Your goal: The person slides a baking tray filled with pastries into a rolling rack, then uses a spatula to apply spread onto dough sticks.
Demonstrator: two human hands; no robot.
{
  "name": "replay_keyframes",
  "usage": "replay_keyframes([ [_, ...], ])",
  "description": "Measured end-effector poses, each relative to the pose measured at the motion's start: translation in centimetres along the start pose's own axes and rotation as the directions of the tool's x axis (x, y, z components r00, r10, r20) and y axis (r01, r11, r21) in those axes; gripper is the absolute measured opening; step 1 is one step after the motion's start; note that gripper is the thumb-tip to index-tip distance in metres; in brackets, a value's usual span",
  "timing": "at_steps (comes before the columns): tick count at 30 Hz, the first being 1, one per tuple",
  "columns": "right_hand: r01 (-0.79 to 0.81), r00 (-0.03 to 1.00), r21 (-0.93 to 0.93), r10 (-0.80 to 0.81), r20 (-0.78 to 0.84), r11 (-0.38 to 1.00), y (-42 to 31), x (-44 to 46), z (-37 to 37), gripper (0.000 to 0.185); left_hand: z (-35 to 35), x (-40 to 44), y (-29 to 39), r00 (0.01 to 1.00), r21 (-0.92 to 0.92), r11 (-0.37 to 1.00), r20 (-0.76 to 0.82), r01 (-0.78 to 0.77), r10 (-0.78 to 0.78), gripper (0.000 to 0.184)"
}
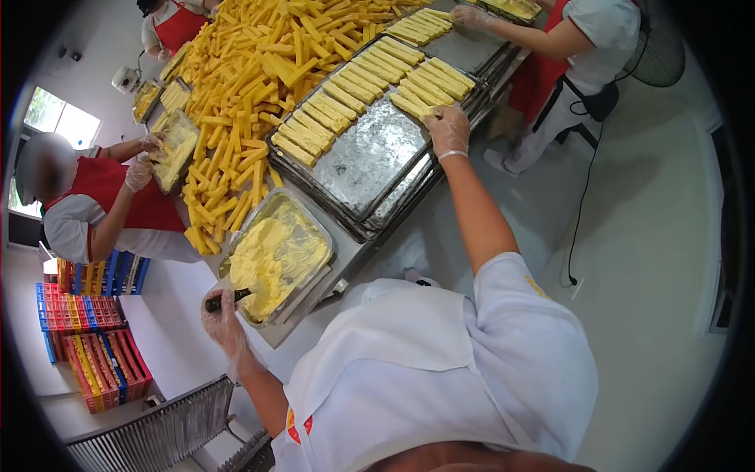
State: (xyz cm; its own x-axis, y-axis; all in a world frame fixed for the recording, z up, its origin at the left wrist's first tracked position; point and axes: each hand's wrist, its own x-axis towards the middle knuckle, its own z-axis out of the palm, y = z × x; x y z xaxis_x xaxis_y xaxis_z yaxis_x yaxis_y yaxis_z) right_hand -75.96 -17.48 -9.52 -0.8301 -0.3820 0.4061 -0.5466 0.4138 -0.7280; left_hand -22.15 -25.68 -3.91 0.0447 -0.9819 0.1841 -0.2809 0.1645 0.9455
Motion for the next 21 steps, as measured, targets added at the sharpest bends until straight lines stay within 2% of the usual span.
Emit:
replay_keyframes([
  [3,0.043,0.999,-0.023,-0.043,0.002,0.999,0.2,0.2,-1.3,0.028,-0.6,-0.6,0.0,0.999,-0.032,0.999,-0.033,0.004,-0.005,0.017],
  [4,0.054,0.997,-0.016,-0.055,-0.046,0.998,0.8,0.5,-1.4,0.026,-0.8,-0.8,0.0,0.998,-0.029,1.000,-0.061,0.010,-0.012,0.017],
  [7,-0.049,0.998,-0.055,0.051,0.044,0.997,1.3,1.6,-2.7,0.029,-1.4,-1.3,0.4,0.993,-0.021,0.999,-0.115,0.024,-0.026,0.017],
  [8,-0.072,0.995,-0.012,0.073,0.075,0.997,1.2,1.4,-3.0,0.033,-1.6,-1.5,0.6,0.992,-0.021,0.999,-0.123,0.025,-0.027,0.017],
  [11,-0.059,0.991,-0.029,0.062,0.121,0.998,1.0,1.8,-3.0,0.037,-1.3,-1.7,1.0,0.989,-0.030,0.999,-0.147,0.018,-0.022,0.017],
  [14,-0.123,0.984,0.044,0.116,0.136,0.991,1.3,2.1,-2.6,0.035,-1.0,-1.9,1.1,0.988,-0.007,1.000,-0.154,0.005,-0.006,0.017],
  [17,0.012,0.972,-0.095,0.011,0.235,0.995,-0.9,1.6,-4.5,0.033,-0.3,-2.3,1.7,0.989,0.016,1.000,-0.144,-0.017,0.019,0.017],
  [20,0.171,0.969,-0.108,-0.147,0.200,0.979,0.4,1.3,-2.8,0.030,0.0,-2.3,1.6,0.991,0.043,0.999,-0.131,-0.019,0.024,0.018],
  [21,0.163,0.970,-0.126,-0.135,0.203,0.979,0.5,1.4,-2.6,0.029,0.1,-2.4,1.7,0.992,0.057,0.998,-0.127,-0.011,0.019,0.018],
])
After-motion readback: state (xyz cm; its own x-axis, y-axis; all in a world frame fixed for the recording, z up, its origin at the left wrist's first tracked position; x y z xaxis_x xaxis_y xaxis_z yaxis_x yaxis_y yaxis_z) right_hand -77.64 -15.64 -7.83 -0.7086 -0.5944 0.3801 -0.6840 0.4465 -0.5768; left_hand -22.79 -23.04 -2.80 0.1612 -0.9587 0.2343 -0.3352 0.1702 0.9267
